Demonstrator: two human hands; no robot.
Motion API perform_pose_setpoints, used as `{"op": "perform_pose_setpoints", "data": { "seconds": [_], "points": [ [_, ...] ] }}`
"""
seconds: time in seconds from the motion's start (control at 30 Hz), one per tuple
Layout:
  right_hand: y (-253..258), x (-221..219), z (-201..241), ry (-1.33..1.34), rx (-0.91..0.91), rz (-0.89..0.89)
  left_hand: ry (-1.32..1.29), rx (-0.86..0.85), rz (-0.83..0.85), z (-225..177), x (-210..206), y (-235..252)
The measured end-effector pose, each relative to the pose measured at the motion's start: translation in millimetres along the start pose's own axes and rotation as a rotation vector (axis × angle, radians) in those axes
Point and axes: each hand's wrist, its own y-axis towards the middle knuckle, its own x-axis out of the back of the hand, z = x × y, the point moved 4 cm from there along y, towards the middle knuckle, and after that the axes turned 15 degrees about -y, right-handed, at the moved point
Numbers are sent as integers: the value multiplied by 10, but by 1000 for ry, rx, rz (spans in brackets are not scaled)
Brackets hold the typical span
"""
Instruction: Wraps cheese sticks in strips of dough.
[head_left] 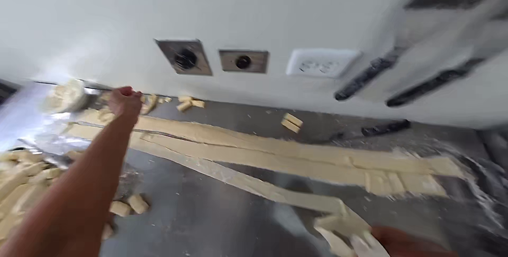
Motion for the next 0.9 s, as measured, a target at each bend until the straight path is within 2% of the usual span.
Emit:
{"op": "perform_pose_setpoints", "data": {
  "seconds": [0.07,0.13,0.23,0.3,0.37,0.43,0.53,0.63,0.73,0.9],
  "points": [
    [143,109,128,-66,99,-63,-154,-99,223,-124,-306,-505],
    [247,221,204,-90,162,-129,-299,-255,477,-345,-553,-1282],
    [363,415,424,-76,229,-126,-516,-442,863,-588,-815,-2517],
    [396,524,570,-117,269,-147,-608,-435,1096,-682,-1008,-3234],
    [412,611,707,-145,298,-180,-650,-330,1235,-782,-1175,-3777],
    [431,687,845,-176,320,-221,-706,-213,1279,-849,-1289,-4166],
    [455,758,1074,-240,351,-244,-828,-154,1265,-862,-1368,-4529],
    [487,760,1286,-213,401,-206,-885,-114,1129,-814,-1395,-4686],
    [539,751,1471,-173,444,-190,-869,-192,995,-837,-1309,-4752],
    [711,635,1830,-295,480,-201,-933,-239,766,-1198,-866,-4761]
  ]
}}
